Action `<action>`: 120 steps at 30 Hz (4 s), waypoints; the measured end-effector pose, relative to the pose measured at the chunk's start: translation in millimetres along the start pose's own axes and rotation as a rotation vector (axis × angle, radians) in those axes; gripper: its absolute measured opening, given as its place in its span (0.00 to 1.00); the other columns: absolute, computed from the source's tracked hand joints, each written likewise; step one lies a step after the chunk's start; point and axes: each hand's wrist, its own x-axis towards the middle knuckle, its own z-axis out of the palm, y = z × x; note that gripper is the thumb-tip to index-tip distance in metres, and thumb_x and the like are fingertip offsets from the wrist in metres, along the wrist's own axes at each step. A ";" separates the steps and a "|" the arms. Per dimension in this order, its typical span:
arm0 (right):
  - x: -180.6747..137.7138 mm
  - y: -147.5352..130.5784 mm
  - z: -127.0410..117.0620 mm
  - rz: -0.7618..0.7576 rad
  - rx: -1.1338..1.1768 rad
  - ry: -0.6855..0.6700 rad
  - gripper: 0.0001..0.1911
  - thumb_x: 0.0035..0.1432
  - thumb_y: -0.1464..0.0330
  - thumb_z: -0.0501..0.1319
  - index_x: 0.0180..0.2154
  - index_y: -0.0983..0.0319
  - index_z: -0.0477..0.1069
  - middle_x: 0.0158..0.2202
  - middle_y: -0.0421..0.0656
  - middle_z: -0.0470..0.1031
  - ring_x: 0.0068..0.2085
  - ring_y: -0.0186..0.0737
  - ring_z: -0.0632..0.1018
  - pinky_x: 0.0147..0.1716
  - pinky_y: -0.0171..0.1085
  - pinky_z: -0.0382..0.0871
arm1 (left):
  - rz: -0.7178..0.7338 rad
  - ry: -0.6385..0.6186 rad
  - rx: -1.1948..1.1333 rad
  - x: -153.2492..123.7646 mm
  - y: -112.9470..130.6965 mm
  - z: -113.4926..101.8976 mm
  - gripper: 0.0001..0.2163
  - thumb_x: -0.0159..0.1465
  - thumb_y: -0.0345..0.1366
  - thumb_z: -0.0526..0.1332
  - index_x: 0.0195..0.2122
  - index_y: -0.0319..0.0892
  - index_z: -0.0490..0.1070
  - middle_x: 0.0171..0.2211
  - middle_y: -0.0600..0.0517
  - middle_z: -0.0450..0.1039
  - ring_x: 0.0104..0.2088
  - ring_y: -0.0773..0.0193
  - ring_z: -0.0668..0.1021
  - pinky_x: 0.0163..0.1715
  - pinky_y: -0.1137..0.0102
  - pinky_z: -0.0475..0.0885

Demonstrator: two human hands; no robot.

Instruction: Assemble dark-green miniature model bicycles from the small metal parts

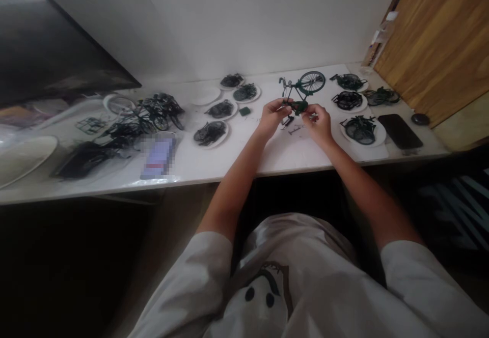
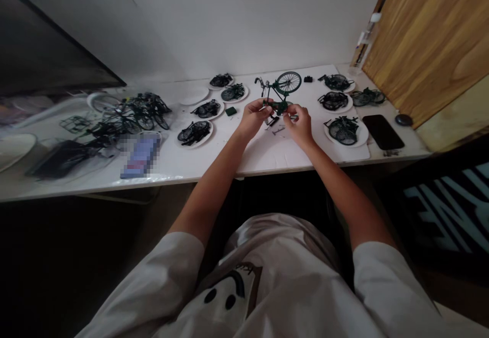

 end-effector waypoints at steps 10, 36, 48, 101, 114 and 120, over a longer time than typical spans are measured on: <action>1.2 -3.3 -5.0 -0.015 0.013 0.079 0.31 0.77 0.36 0.54 0.51 0.54 0.79 0.50 0.48 0.81 0.55 0.51 0.82 0.50 0.46 0.78 | 0.088 -0.046 0.022 2.2 -6.9 -2.8 0.21 0.55 0.49 0.84 0.44 0.44 0.86 0.43 0.48 0.88 0.42 0.60 0.87 0.49 0.63 0.81; 15.3 1.3 -25.1 -0.096 -0.483 -0.034 0.19 0.70 0.77 0.52 0.48 0.56 0.80 0.51 0.52 0.84 0.55 0.55 0.80 0.63 0.53 0.72 | 0.085 0.188 0.170 11.3 -13.0 -11.3 0.17 0.63 0.45 0.79 0.50 0.45 0.85 0.46 0.45 0.89 0.50 0.53 0.91 0.56 0.60 0.83; 28.3 18.1 -52.5 0.044 -0.760 -0.335 0.19 0.76 0.68 0.56 0.53 0.63 0.87 0.55 0.58 0.86 0.60 0.63 0.78 0.65 0.58 0.69 | 0.114 0.243 0.195 13.6 -14.6 -5.8 0.15 0.62 0.42 0.79 0.47 0.44 0.84 0.43 0.46 0.88 0.47 0.54 0.90 0.50 0.63 0.83; -3.8 -39.5 -11.3 -0.139 -0.171 -0.081 0.23 0.80 0.50 0.60 0.56 0.54 0.89 0.56 0.50 0.90 0.57 0.55 0.89 0.53 0.51 0.87 | 0.270 0.235 0.582 0.3 -2.4 2.2 0.13 0.58 0.37 0.73 0.44 0.44 0.89 0.35 0.49 0.81 0.36 0.60 0.81 0.44 0.64 0.79; -5.9 -40.6 -11.2 -0.106 -0.162 -0.062 0.26 0.80 0.46 0.59 0.56 0.55 0.89 0.56 0.51 0.90 0.52 0.52 0.89 0.46 0.46 0.87 | 0.283 0.220 0.647 -2.3 -7.0 4.5 0.15 0.58 0.35 0.73 0.47 0.43 0.89 0.39 0.48 0.85 0.36 0.61 0.83 0.44 0.65 0.81; -3.9 -30.2 -8.9 -0.219 -0.118 -0.021 0.27 0.81 0.47 0.60 0.54 0.58 0.89 0.51 0.52 0.91 0.47 0.49 0.89 0.38 0.41 0.83 | 0.243 0.223 0.765 -3.4 -6.4 5.6 0.16 0.64 0.34 0.70 0.52 0.40 0.87 0.44 0.45 0.87 0.40 0.61 0.87 0.47 0.65 0.84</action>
